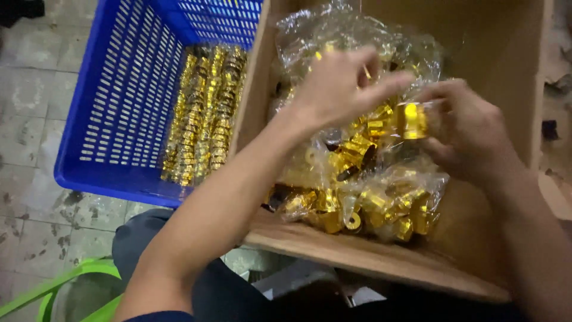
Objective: Unwrapping small gold-colored items from plastic packaging and organizing them into a cardboard box.
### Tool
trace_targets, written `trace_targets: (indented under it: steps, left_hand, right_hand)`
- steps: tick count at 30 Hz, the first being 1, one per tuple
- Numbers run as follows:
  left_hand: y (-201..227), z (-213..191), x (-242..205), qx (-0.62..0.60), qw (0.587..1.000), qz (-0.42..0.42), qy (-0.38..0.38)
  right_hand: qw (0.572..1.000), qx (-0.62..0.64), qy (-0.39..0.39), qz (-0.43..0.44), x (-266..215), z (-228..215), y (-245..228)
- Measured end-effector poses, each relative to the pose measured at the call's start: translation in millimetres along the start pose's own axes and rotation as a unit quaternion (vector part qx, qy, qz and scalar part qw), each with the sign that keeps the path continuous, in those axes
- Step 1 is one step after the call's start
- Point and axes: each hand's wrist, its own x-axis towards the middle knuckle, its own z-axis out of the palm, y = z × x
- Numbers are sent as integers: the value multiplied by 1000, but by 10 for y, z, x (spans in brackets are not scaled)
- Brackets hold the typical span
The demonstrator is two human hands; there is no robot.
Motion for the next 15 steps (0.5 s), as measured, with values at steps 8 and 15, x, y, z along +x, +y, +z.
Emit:
trace_targets:
  steps: [8, 15]
  left_hand:
    - [90, 255, -37, -212, 972, -24, -98]
    - [-106, 125, 87, -422, 903, -68, 46]
  right_hand:
    - [977, 75, 181, -79, -2, -204, -333]
    - [973, 160, 75, 152, -32, -161, -291]
